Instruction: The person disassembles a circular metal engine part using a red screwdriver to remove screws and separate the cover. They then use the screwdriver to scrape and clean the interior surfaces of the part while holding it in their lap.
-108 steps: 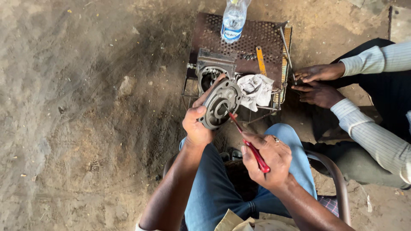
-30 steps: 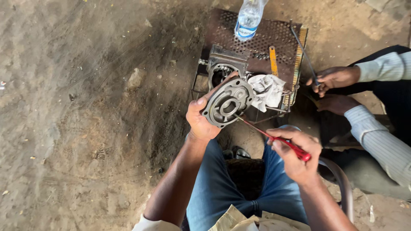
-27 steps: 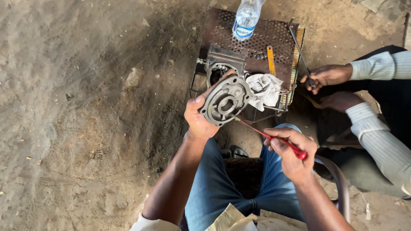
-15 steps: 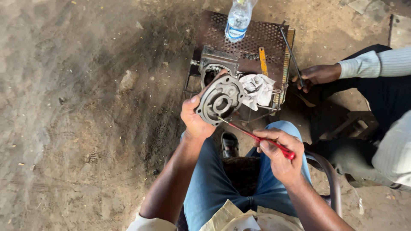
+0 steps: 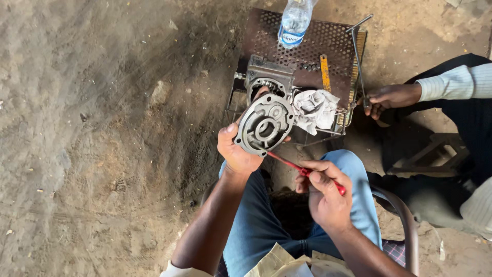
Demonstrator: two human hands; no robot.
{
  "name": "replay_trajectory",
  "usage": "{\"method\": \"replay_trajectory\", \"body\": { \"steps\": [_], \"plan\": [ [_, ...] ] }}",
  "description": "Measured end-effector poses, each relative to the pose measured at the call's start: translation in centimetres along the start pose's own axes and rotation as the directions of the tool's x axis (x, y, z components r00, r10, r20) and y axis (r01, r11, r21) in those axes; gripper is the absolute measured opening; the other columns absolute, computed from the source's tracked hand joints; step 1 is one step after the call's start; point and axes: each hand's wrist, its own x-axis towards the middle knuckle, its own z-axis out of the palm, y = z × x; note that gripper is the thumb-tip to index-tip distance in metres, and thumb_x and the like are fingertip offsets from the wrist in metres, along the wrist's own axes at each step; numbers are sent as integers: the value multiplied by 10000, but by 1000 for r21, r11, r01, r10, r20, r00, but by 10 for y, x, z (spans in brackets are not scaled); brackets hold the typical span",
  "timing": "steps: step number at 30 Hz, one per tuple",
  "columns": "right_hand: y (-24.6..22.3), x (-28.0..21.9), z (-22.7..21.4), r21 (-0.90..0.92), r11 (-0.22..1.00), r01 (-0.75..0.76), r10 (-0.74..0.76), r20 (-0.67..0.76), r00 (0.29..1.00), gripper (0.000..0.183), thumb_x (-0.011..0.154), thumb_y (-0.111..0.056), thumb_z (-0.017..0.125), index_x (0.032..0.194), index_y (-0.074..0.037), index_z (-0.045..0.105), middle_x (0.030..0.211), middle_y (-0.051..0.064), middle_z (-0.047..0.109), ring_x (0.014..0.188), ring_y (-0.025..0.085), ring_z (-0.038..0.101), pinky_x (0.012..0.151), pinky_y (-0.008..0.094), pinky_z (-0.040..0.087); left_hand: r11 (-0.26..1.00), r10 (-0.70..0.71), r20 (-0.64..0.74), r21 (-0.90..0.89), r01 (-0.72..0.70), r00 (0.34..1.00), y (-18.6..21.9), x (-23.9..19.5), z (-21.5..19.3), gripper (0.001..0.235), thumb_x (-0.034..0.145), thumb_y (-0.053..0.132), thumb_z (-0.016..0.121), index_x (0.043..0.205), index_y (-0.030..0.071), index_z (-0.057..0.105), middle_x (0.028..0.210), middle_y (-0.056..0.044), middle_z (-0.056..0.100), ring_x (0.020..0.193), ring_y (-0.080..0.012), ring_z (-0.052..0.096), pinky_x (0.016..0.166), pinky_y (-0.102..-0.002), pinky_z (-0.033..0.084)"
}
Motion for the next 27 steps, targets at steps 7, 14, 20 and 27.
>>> {"method": "replay_trajectory", "body": {
  "steps": [7,14,20,27],
  "plan": [
    [-3,3,-8,29,998,50,-51,45,998,314,952,-74,611,1170,143,672,943,206,724,775,251,686,705,367,562,996,79,-64,40,-76,995,-1,0,1,954,905,530,531,1664,17,263,1511,-227,515,1329,-369,585,1022,-561,561],
    [15,37,-53,-488,860,152,-232,-107,967,267,955,27,572,1202,53,672,1047,136,673,857,184,672,809,311,570,983,160,-159,117,-142,974,1,1,-3,899,915,530,506,1638,30,318,1491,-209,553,1296,-358,616,941,-572,590],
    [84,40,-62,-917,315,244,-184,193,964,351,838,-86,730,1187,-102,701,1081,87,623,787,272,647,709,373,572,990,119,-205,98,-101,971,0,-5,-8,819,936,506,499,1597,34,399,1444,-183,595,1256,-349,640,950,-594,589],
    [145,72,-60,-988,22,156,-62,154,986,455,853,-213,709,1292,-186,593,1352,212,475,741,409,692,654,527,579,989,139,-184,70,-128,973,-4,-5,-24,748,1011,476,498,1555,-33,436,1412,-208,609,1214,-369,657,982,-640,570]
  ]
}}
